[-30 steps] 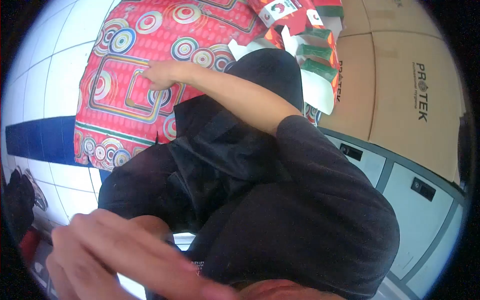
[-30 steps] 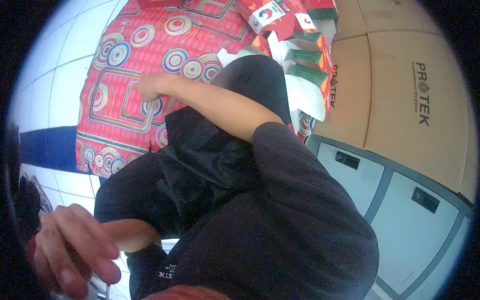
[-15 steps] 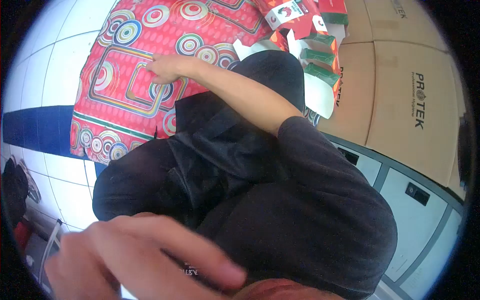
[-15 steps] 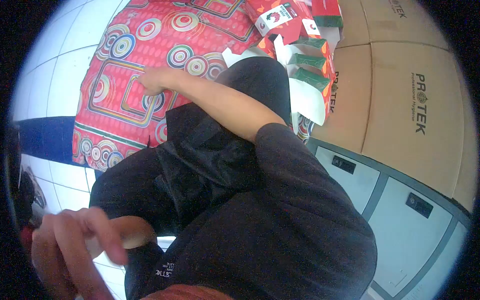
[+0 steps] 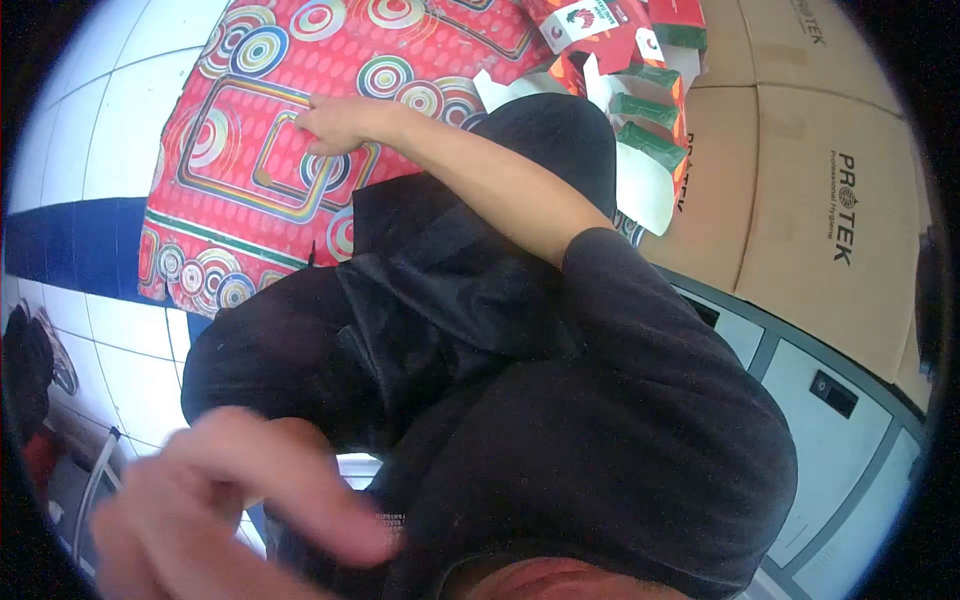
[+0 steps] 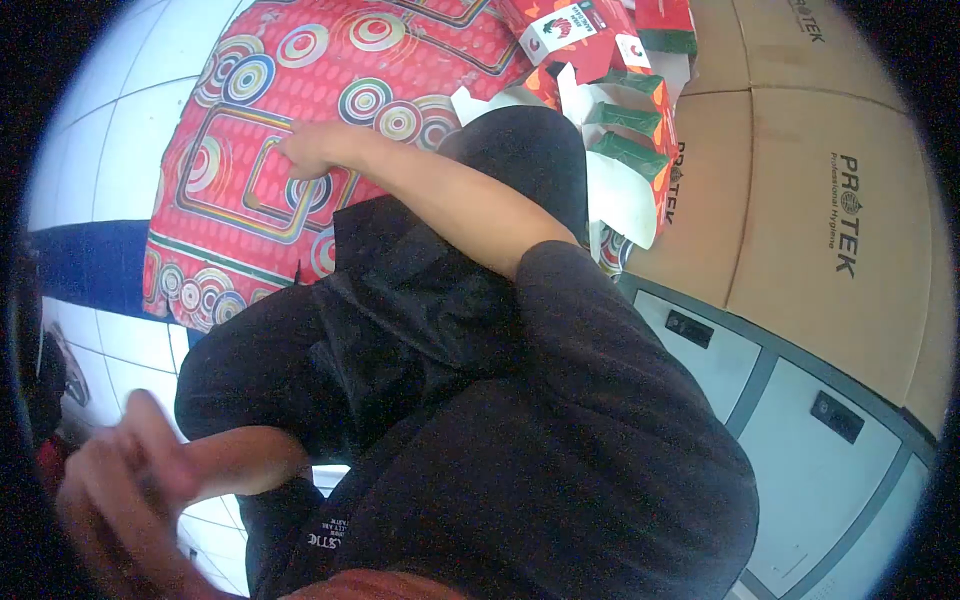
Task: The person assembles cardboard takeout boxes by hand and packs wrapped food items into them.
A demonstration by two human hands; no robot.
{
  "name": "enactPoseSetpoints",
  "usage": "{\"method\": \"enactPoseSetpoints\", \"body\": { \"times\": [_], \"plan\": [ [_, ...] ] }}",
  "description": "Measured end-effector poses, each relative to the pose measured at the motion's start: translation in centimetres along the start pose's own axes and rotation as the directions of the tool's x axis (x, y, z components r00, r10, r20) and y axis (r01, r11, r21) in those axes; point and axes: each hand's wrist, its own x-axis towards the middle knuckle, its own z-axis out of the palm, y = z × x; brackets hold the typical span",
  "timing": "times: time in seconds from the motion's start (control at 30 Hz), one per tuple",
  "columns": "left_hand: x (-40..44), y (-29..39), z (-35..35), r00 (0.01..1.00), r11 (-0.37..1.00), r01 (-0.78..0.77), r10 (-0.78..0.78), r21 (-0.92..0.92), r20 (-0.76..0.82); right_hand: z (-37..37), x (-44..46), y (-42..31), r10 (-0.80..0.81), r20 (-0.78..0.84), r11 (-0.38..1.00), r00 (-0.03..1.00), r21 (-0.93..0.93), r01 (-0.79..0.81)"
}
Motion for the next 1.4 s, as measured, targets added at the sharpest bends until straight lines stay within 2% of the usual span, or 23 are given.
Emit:
{"method": "enactPoseSetpoints", "body": {
  "times": [0.43,0.5,0.57,0.8,0.97,1.07,1.17,1.27,1.33,1.4],
  "plan": [
    [-0.1,0.1,-1.6,0.999,0.999,0.027,-0.026,-0.037,0.033,0.0,0.2,0.0,-0.016,0.008,0.999,1.0,-0.038,0.016],
    [0.0,0.6,-1.5,0.997,0.998,0.053,-0.052,-0.023,0.056,0.2,-0.1,0.0,0.015,-0.021,1.0,1.0,0.002,-0.015],
    [0.0,1.0,-1.0,0.995,0.997,0.076,-0.075,-0.025,0.061,0.4,0.0,-0.2,-0.019,-0.017,0.999,1.0,0.026,0.02],
    [0.4,0.3,-3.1,0.994,0.991,0.065,-0.054,-0.114,0.094,0.0,0.2,0.0,-0.021,0.003,0.999,1.0,-0.039,0.021],
    [0.7,0.1,-4.8,0.984,0.969,0.093,-0.055,-0.228,0.168,0.4,0.5,0.1,0.011,0.002,1.0,1.0,0.028,-0.011],
    [1.6,-0.3,-7.1,0.962,0.934,0.16,-0.074,-0.32,0.264,0.5,0.7,0.4,-0.015,-0.005,1.0,1.0,-0.015,0.015],
    [2.2,0.0,-9.3,0.929,0.875,0.302,-0.182,-0.378,0.321,0.2,0.4,-0.1,-0.014,0.007,0.999,1.0,-0.034,0.014],
    [-1.2,0.4,-6.7,0.986,0.967,0.135,-0.154,-0.216,-0.071,-0.2,-0.2,-0.2,0.011,0.0,1.0,1.0,-0.008,-0.011],
    [-0.9,-3.7,-7.8,0.991,0.974,-0.065,0.089,-0.216,0.101,-0.1,0.4,0.2,-0.02,-0.003,1.0,1.0,-0.009,0.02],
    [0.4,-5.2,-3.8,0.98,0.96,-0.039,0.091,-0.277,0.177,0.8,1.9,1.0,-0.088,0.068,0.994,0.994,-0.066,0.092]
  ]
}}
